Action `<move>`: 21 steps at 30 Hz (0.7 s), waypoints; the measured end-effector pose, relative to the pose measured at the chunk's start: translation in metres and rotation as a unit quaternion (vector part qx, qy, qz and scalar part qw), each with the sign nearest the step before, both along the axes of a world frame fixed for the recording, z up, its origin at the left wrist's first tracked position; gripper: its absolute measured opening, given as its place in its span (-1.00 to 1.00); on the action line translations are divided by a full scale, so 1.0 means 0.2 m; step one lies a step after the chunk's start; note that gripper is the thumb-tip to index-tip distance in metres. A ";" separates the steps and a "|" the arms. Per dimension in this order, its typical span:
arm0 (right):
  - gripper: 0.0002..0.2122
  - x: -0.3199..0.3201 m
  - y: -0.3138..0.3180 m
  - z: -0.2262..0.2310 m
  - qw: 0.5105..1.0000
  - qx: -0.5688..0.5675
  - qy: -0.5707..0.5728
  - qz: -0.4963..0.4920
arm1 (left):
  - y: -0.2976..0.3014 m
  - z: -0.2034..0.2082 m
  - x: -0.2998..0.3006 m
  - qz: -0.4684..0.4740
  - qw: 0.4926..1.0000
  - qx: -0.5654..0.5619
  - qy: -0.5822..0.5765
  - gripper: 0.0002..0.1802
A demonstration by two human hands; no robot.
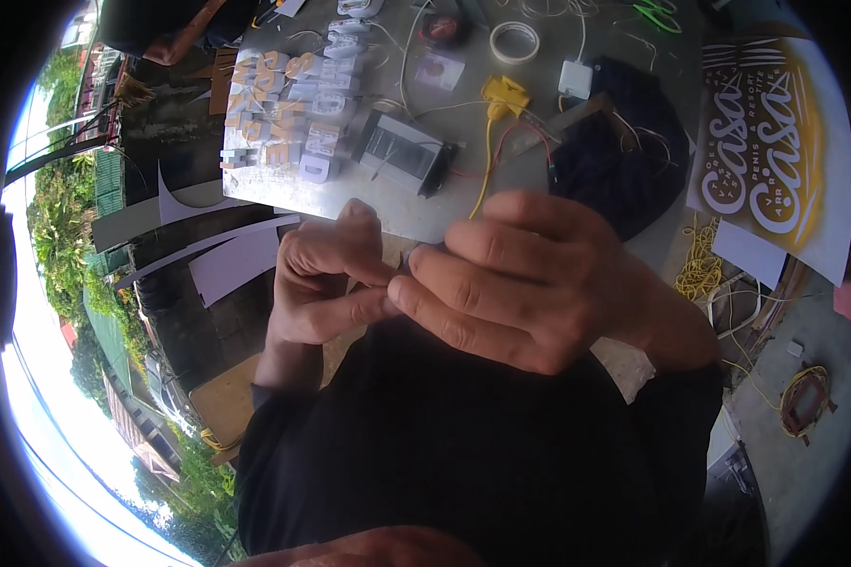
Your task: Stripping and connecting electrical wires for illuminated sign letters at a workshop table.
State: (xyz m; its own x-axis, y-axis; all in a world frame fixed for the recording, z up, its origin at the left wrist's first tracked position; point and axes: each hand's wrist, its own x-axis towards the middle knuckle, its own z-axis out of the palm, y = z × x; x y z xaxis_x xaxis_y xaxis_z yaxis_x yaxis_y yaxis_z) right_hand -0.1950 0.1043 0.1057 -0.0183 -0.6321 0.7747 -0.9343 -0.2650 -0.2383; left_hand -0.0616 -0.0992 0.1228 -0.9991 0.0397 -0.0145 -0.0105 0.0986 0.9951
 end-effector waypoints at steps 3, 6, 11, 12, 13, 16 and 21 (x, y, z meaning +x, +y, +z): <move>-0.85 0.00 0.00 -0.01 1.000 -0.003 0.010 -0.003 | 0.00 0.00 0.00 -0.006 1.000 -0.005 0.005 -0.90; -0.83 0.00 0.00 -0.03 0.999 0.011 -0.041 0.006 | 0.01 0.01 -0.01 -0.001 0.998 -0.054 0.023 -0.89; -0.76 0.01 -0.02 -0.07 0.988 0.058 -0.144 0.015 | 0.02 0.03 0.00 0.027 0.967 -0.238 0.087 -0.83; -0.79 0.01 -0.02 -0.08 0.983 0.072 -0.170 0.013 | 0.03 0.03 0.00 0.040 0.942 -0.312 0.120 -0.78; -0.82 0.01 -0.03 -0.09 0.977 0.085 -0.195 0.011 | 0.03 0.03 0.01 0.053 0.910 -0.383 0.152 -0.72; -0.85 0.04 -0.05 -0.09 0.959 0.093 -0.266 -0.015 | 0.05 0.03 0.01 0.079 0.845 -0.477 0.227 -0.69; -0.85 0.05 -0.05 -0.09 0.927 0.133 -0.350 -0.032 | 0.05 0.00 0.00 0.086 0.841 -0.481 0.232 -0.71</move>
